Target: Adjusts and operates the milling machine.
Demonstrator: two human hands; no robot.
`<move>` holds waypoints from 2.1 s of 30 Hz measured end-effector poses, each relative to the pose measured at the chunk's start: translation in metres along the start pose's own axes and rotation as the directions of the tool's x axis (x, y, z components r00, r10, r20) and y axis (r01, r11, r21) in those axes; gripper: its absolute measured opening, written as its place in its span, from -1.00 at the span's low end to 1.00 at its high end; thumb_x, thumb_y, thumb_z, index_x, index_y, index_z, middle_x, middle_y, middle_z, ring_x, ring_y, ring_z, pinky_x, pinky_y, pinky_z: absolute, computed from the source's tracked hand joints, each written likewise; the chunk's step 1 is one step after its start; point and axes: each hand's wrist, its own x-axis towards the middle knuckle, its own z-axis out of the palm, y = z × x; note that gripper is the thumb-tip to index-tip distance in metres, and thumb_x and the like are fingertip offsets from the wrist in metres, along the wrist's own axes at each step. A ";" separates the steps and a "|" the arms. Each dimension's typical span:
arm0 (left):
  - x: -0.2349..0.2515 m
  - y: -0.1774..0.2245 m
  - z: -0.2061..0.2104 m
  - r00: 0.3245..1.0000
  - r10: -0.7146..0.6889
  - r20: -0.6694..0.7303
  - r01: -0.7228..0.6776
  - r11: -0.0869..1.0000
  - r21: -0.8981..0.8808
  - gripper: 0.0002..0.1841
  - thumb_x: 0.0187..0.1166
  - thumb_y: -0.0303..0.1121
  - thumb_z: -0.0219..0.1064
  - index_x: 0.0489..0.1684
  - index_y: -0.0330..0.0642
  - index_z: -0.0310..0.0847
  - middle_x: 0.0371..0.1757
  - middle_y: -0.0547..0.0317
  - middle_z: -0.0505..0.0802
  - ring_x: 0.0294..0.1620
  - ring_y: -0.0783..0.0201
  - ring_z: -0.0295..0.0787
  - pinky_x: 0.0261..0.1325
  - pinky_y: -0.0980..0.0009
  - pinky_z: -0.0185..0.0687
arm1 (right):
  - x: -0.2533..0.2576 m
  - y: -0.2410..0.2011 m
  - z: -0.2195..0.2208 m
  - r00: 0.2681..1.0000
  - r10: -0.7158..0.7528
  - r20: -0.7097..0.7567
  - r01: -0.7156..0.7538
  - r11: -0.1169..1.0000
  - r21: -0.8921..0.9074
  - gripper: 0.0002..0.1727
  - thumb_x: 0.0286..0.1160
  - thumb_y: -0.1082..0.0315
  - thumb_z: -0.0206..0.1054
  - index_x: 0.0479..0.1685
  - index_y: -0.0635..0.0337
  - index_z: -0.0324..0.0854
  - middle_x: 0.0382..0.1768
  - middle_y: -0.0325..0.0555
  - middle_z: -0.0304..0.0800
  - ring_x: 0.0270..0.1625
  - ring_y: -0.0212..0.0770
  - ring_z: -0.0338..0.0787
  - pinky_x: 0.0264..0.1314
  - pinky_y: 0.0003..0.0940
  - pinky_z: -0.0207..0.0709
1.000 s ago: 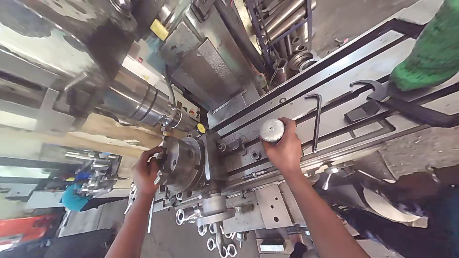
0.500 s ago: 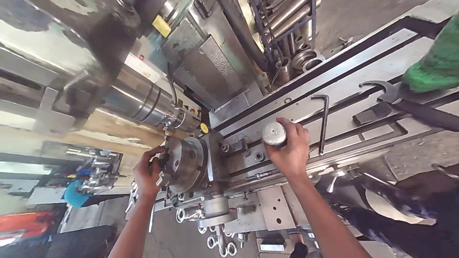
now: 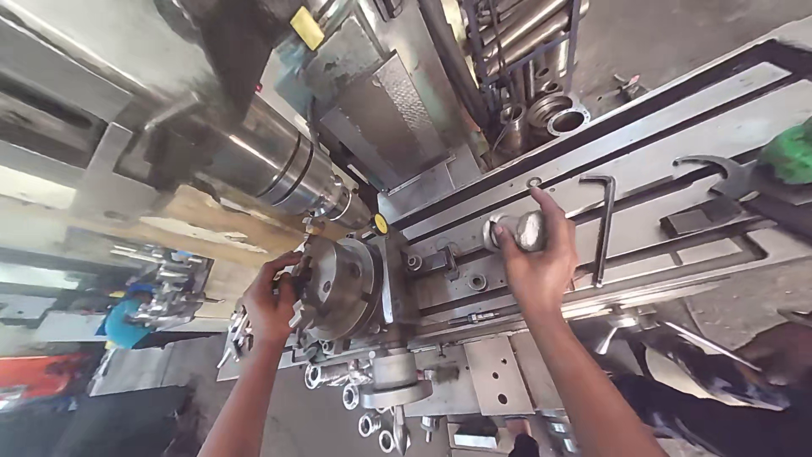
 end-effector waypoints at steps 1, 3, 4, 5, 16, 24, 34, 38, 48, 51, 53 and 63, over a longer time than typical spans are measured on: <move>0.000 -0.001 0.000 1.000 -0.004 0.004 0.004 1.000 0.002 -0.67 0.63 -0.47 0.06 0.21 -0.36 0.64 0.33 -0.06 0.81 0.21 0.35 0.82 0.13 0.41 0.75 | 0.004 -0.007 0.007 0.999 0.048 0.021 -0.049 0.998 0.041 -0.27 0.40 -0.02 0.55 0.66 -0.36 0.46 0.25 0.07 0.65 0.11 0.07 0.73 -0.04 0.13 0.62; 0.000 -0.001 0.000 1.000 -0.020 0.010 0.020 1.000 0.005 -0.67 0.62 -0.48 0.06 0.21 -0.37 0.64 0.33 -0.06 0.81 0.17 0.37 0.83 0.10 0.42 0.77 | 0.015 -0.020 0.030 0.987 0.147 0.065 -0.157 0.967 0.203 -0.31 0.38 0.00 0.57 0.60 -0.33 0.52 0.19 0.01 0.72 0.07 -0.02 0.75 -0.01 0.07 0.63; 0.001 -0.001 0.000 1.000 -0.029 0.007 0.029 1.000 0.009 -0.67 0.61 -0.49 0.06 0.21 -0.37 0.65 0.31 -0.05 0.82 0.11 0.40 0.83 0.04 0.45 0.77 | 0.021 -0.025 0.043 0.978 0.187 0.093 -0.206 0.935 0.290 -0.34 0.36 0.05 0.59 0.55 -0.26 0.56 0.12 -0.03 0.78 -0.02 -0.10 0.79 -0.04 0.01 0.67; 0.001 -0.001 0.000 0.999 -0.039 0.008 0.039 0.999 0.015 -0.67 0.61 -0.49 0.06 0.20 -0.37 0.65 0.28 -0.04 0.83 0.07 0.40 0.84 0.01 0.45 0.77 | 0.026 -0.030 0.056 0.964 0.219 0.151 -0.260 0.892 0.370 -0.37 0.35 0.11 0.59 0.49 -0.17 0.58 0.10 -0.04 0.78 0.00 -0.12 0.80 0.00 -0.01 0.69; 0.004 0.003 -0.003 0.999 -0.033 0.035 0.031 0.998 0.053 -0.69 0.59 -0.48 0.08 0.12 -0.35 0.70 0.21 -0.02 0.86 0.01 0.41 0.84 -0.07 0.50 0.76 | 0.060 -0.045 0.117 0.888 0.330 0.319 -0.438 0.819 0.371 -0.64 0.51 0.05 0.41 0.18 -0.01 0.65 -0.19 -0.03 0.76 -0.13 0.00 0.76 -0.15 0.15 0.58; 0.003 0.002 -0.003 0.999 -0.040 0.036 0.038 0.998 0.053 -0.69 0.60 -0.48 0.10 0.16 -0.35 0.68 0.23 -0.03 0.85 0.01 0.39 0.85 -0.05 0.47 0.80 | 0.034 -0.065 0.151 0.721 0.293 0.627 -0.439 0.894 0.087 -0.57 0.58 0.06 0.31 0.36 -0.01 0.56 0.08 0.22 0.74 0.11 0.25 0.76 0.00 0.32 0.60; 0.004 0.000 -0.001 1.000 0.000 0.028 0.000 1.000 -0.010 -0.70 0.60 -0.48 0.10 0.13 -0.43 0.66 0.19 -0.06 0.85 0.01 0.40 0.84 -0.03 0.48 0.78 | 0.056 -0.050 0.131 0.852 0.320 0.414 -0.457 0.842 0.288 -0.55 0.58 0.05 0.34 0.35 0.04 0.55 -0.01 0.14 0.76 0.01 0.14 0.78 -0.03 0.21 0.62; 0.003 0.002 0.000 0.999 -0.048 0.021 0.047 0.999 0.028 -0.69 0.57 -0.50 0.12 0.16 -0.38 0.67 0.19 -0.02 0.85 -0.08 0.45 0.82 -0.12 0.53 0.75 | 0.032 -0.074 0.145 0.762 0.355 0.542 -0.449 0.892 0.047 -0.53 0.58 0.08 0.29 0.44 -0.03 0.55 0.16 0.27 0.72 0.10 0.28 0.78 -0.04 0.28 0.63; 0.001 0.000 -0.001 1.000 -0.022 0.010 0.022 0.999 -0.024 -0.69 0.57 -0.55 0.09 0.13 -0.42 0.67 0.17 0.00 0.86 -0.12 0.49 0.80 -0.14 0.57 0.72 | 0.053 -0.046 0.130 0.797 0.309 0.520 -0.481 0.845 0.235 -0.59 0.58 0.06 0.34 0.31 0.03 0.58 -0.10 0.12 0.80 -0.06 0.13 0.83 -0.07 0.26 0.68; 0.004 -0.001 0.000 1.000 -0.027 0.010 0.027 0.999 -0.026 -0.70 0.56 -0.54 0.12 0.14 -0.41 0.67 0.18 0.00 0.86 -0.05 0.44 0.83 -0.09 0.52 0.76 | 0.058 -0.052 0.127 0.830 0.329 0.450 -0.444 0.879 0.176 -0.56 0.57 0.06 0.30 0.34 0.03 0.58 0.02 0.18 0.76 0.05 0.19 0.78 -0.01 0.28 0.61; 0.004 -0.001 -0.001 0.999 -0.045 0.005 0.045 0.999 -0.012 -0.70 0.56 -0.52 0.14 0.15 -0.40 0.67 0.20 -0.02 0.85 0.01 0.41 0.84 -0.03 0.49 0.78 | 0.041 -0.066 0.144 0.785 0.304 0.540 -0.393 0.918 0.055 -0.55 0.58 0.06 0.30 0.38 0.02 0.59 0.05 0.23 0.79 0.09 0.26 0.81 0.00 0.34 0.64; 0.002 0.002 0.000 0.999 -0.037 0.007 0.038 0.999 -0.035 -0.69 0.55 -0.55 0.09 0.14 -0.43 0.66 0.19 -0.03 0.86 -0.03 0.41 0.85 -0.04 0.48 0.78 | 0.063 -0.034 0.128 0.797 0.295 0.528 -0.454 0.868 0.202 -0.56 0.59 0.08 0.31 0.36 0.06 0.56 -0.07 0.14 0.81 -0.05 0.14 0.83 -0.04 0.27 0.66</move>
